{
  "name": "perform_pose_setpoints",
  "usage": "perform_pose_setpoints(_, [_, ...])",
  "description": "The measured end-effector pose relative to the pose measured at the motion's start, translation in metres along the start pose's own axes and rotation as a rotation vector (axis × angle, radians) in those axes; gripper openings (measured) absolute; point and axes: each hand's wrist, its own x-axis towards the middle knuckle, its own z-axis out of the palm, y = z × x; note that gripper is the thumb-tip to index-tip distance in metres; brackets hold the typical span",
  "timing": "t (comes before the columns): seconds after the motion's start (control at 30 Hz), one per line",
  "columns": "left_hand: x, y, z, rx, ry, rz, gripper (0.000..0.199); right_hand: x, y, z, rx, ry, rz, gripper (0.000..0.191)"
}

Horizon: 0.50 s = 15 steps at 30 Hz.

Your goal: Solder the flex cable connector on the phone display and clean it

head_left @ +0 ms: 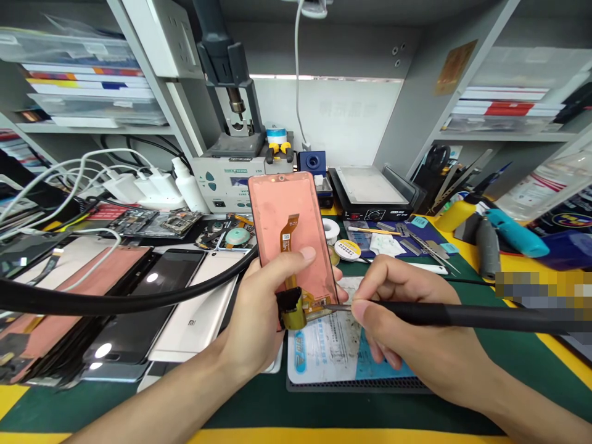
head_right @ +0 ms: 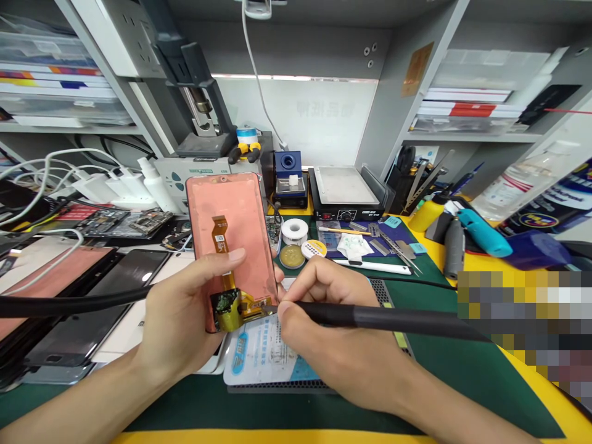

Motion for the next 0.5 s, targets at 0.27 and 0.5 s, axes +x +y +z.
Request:
perform_pose_setpoints(0.27, [0.0012,-0.0007,-0.0022,0.001,-0.006,0.016,0.018,0.0004,0.0021,-0.0004,-0.003,-0.007,-0.028,0.017])
perform_pose_setpoints(0.5, [0.0022,0.0000,-0.0008,-0.005,-0.016,0.015,0.019,0.0015,0.0032,0.0000,0.010,0.015,-0.031,0.017])
